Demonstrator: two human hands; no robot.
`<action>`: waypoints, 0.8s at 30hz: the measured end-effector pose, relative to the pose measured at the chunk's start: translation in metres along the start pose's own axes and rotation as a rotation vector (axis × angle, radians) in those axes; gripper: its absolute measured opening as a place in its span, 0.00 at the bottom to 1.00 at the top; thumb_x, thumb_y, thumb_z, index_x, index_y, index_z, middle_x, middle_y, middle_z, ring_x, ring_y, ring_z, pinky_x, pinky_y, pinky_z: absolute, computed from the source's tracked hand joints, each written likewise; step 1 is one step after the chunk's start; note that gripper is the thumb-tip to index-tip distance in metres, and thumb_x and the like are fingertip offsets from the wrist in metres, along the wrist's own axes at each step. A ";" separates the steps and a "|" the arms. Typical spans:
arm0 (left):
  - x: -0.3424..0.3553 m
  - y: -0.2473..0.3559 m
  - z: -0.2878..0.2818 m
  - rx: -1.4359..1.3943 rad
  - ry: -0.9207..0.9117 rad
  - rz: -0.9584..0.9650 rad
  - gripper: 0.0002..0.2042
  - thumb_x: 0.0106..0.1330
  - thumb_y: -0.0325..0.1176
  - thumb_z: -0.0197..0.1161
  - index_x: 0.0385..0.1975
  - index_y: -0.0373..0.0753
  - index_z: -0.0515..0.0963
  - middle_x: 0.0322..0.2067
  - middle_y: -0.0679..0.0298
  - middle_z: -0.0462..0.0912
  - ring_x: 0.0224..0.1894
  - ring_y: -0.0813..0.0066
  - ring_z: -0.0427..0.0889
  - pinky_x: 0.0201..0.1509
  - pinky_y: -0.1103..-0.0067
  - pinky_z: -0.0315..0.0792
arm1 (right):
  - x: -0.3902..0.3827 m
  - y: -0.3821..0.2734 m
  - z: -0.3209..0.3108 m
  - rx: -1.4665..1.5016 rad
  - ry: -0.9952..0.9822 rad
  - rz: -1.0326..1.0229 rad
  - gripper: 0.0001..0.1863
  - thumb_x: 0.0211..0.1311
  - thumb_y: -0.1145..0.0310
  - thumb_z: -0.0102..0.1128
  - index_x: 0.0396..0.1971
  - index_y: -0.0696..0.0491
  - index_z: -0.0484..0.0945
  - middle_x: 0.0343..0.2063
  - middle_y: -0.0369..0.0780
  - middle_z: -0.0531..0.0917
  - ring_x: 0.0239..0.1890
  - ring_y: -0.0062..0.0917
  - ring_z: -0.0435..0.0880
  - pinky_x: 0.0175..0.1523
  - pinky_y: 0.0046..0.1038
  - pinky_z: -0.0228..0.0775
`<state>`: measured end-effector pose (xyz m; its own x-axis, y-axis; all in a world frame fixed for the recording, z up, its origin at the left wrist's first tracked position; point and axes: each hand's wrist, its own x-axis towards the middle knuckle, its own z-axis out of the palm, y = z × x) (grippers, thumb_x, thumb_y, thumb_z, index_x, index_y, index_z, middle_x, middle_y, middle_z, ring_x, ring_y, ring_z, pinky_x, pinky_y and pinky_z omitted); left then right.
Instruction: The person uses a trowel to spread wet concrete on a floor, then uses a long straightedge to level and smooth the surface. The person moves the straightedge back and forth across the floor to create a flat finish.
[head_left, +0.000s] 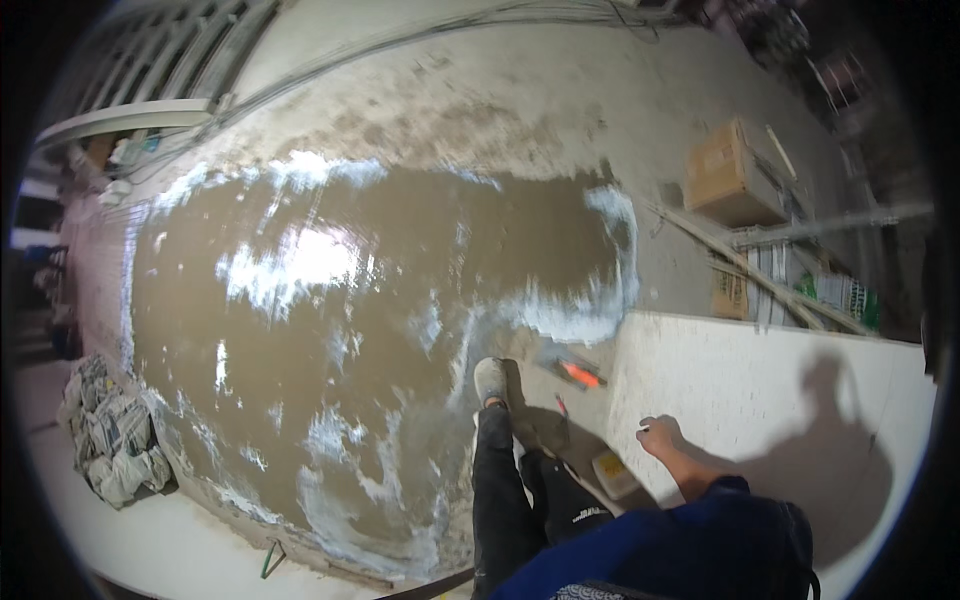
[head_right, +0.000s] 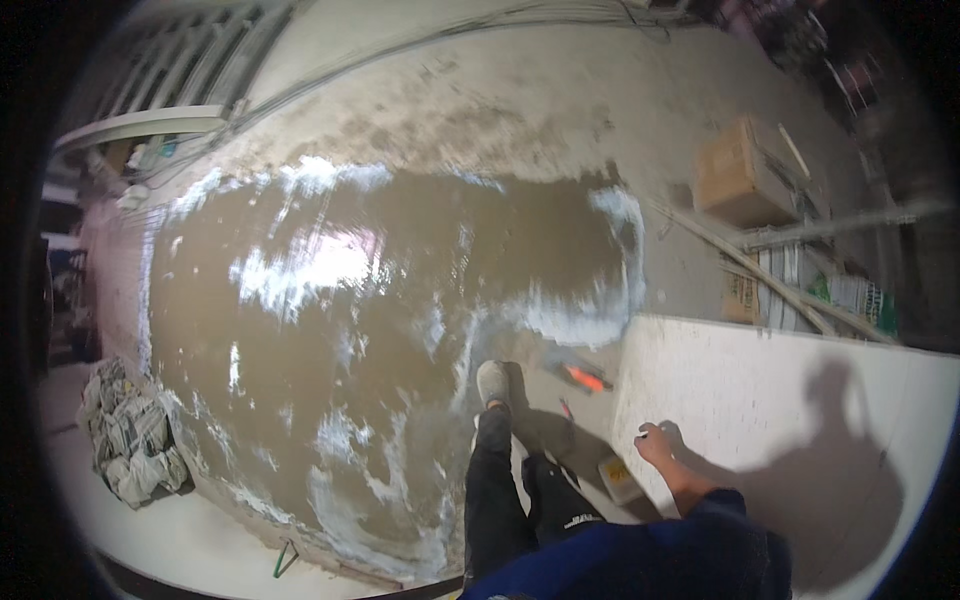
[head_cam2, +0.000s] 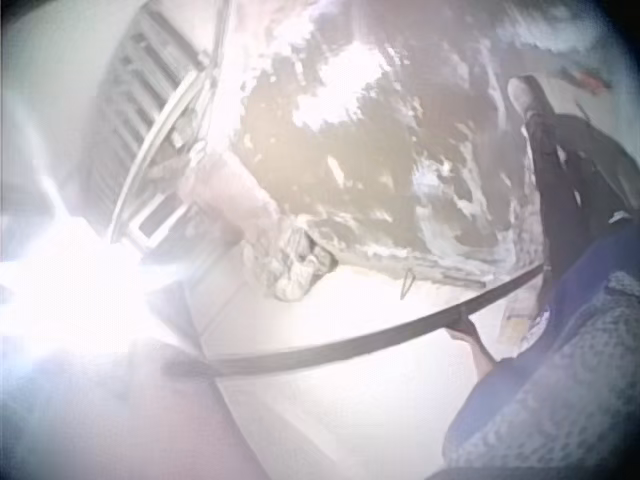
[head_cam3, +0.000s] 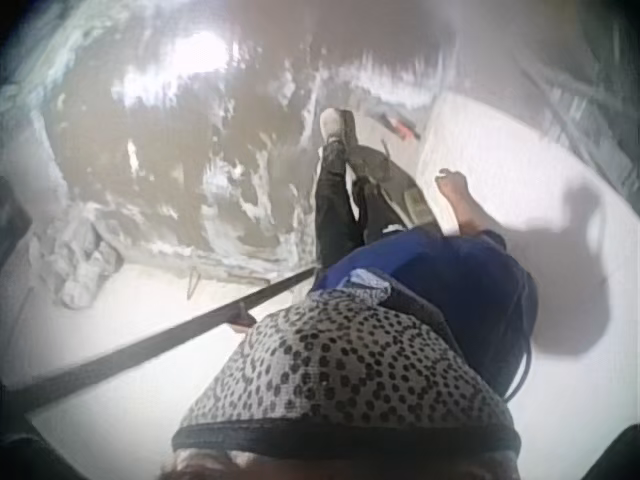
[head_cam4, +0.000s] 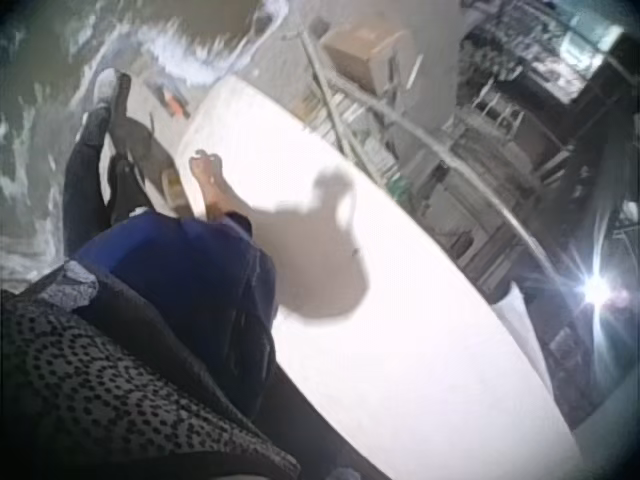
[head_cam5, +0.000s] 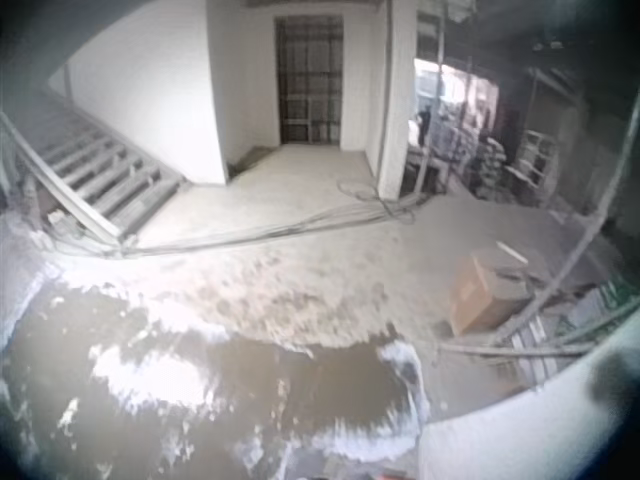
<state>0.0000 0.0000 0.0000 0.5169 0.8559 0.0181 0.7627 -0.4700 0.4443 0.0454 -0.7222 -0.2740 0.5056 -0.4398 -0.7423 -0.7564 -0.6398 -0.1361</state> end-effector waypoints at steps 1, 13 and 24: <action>0.007 0.015 0.014 -0.016 -0.029 0.009 0.34 0.46 0.33 0.79 0.55 0.33 0.73 0.50 0.49 0.81 0.49 0.53 0.82 0.56 0.66 0.77 | 0.012 -0.028 -0.022 0.127 0.060 -0.017 0.21 0.52 0.63 0.62 0.46 0.55 0.82 0.42 0.52 0.85 0.44 0.47 0.84 0.54 0.41 0.74; 0.085 0.211 0.139 0.213 -0.167 0.079 0.19 0.48 0.28 0.68 0.41 0.39 0.72 0.33 0.48 0.84 0.40 0.44 0.84 0.44 0.60 0.77 | 0.060 -0.598 -0.362 0.257 0.241 -1.198 0.21 0.56 0.74 0.64 0.52 0.58 0.76 0.44 0.50 0.84 0.45 0.42 0.84 0.52 0.36 0.74; 0.097 0.462 0.197 0.480 -0.491 0.170 0.23 0.50 0.35 0.69 0.45 0.39 0.68 0.35 0.46 0.82 0.40 0.42 0.83 0.44 0.57 0.77 | 0.087 -0.781 -0.620 -0.191 0.629 -1.604 0.33 0.57 0.59 0.66 0.62 0.55 0.71 0.58 0.49 0.76 0.60 0.46 0.74 0.65 0.43 0.63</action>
<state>0.4791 -0.1769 0.0301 0.6734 0.6190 -0.4042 0.6847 -0.7284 0.0249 0.9377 -0.6512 0.1740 0.7506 0.5281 0.3972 0.6519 -0.6899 -0.3147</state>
